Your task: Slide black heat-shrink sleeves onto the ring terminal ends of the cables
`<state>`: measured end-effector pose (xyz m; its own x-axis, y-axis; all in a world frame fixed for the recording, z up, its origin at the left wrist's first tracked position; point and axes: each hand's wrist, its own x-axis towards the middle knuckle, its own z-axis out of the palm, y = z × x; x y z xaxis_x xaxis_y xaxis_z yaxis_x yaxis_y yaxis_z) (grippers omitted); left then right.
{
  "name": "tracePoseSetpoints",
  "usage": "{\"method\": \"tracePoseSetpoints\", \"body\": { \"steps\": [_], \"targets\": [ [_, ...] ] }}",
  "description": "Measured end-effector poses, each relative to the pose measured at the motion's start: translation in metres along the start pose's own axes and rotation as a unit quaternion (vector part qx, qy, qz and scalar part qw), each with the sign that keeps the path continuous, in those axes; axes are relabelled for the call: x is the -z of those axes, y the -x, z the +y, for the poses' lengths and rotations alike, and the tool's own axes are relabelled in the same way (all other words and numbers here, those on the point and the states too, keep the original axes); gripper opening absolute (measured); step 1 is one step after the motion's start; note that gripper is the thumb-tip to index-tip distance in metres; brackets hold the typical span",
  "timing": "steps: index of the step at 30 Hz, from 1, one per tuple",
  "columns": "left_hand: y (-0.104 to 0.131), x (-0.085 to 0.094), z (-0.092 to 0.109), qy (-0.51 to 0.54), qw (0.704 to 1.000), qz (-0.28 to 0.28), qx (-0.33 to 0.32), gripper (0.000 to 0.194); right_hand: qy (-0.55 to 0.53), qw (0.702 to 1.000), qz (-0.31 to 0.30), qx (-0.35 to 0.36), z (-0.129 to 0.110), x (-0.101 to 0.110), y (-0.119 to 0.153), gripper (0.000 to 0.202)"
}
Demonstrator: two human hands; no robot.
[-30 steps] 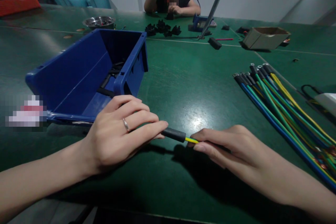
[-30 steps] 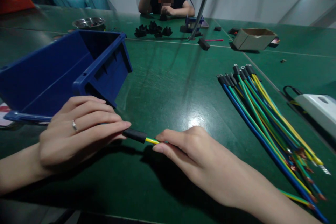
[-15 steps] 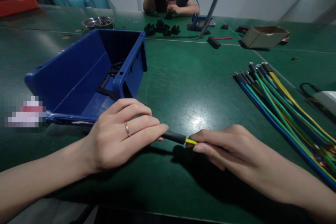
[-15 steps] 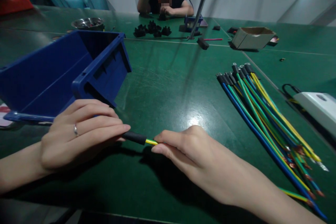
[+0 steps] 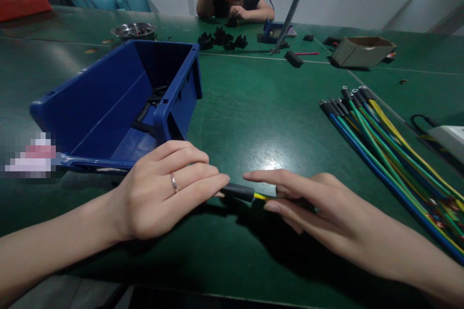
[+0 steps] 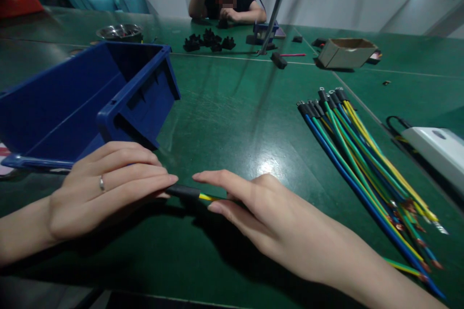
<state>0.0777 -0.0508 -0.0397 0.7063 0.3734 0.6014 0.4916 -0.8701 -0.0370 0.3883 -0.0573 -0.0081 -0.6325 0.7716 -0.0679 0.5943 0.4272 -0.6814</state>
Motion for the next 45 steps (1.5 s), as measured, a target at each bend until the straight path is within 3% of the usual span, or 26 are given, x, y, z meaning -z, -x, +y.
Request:
{"method": "tracePoseSetpoints", "body": {
  "steps": [8,12,19,26,35,43,45],
  "targets": [
    [0.002,0.002,0.005,0.002,1.000,-0.002,0.020,0.032,-0.043,0.993,-0.041,0.106,0.004,0.004,-0.007,0.043],
    [0.000,0.000,0.001,-0.001,1.000,-0.001,0.002,0.026,-0.051,0.989,-0.048,0.127,0.003,0.005,-0.011,0.043],
    [-0.006,0.000,-0.001,-0.077,0.996,0.043,-0.002,0.013,-0.019,0.992,-0.009,0.121,0.007,0.002,-0.006,0.041],
    [-0.005,0.003,0.000,-0.090,0.995,0.045,0.013,0.013,0.009,0.994,0.025,0.105,0.010,0.001,-0.007,0.041],
    [-0.007,0.001,-0.001,-0.095,0.994,0.045,0.003,0.013,-0.052,0.998,-0.033,0.021,0.010,-0.001,-0.010,0.037],
    [-0.007,-0.001,-0.002,-0.086,0.995,0.046,0.005,0.007,-0.038,0.998,-0.022,0.040,0.006,-0.001,-0.008,0.032],
    [-0.007,-0.001,-0.003,-0.083,0.996,0.044,0.001,0.015,-0.037,0.998,-0.024,0.042,0.006,-0.001,-0.009,0.033]
  ]
}}
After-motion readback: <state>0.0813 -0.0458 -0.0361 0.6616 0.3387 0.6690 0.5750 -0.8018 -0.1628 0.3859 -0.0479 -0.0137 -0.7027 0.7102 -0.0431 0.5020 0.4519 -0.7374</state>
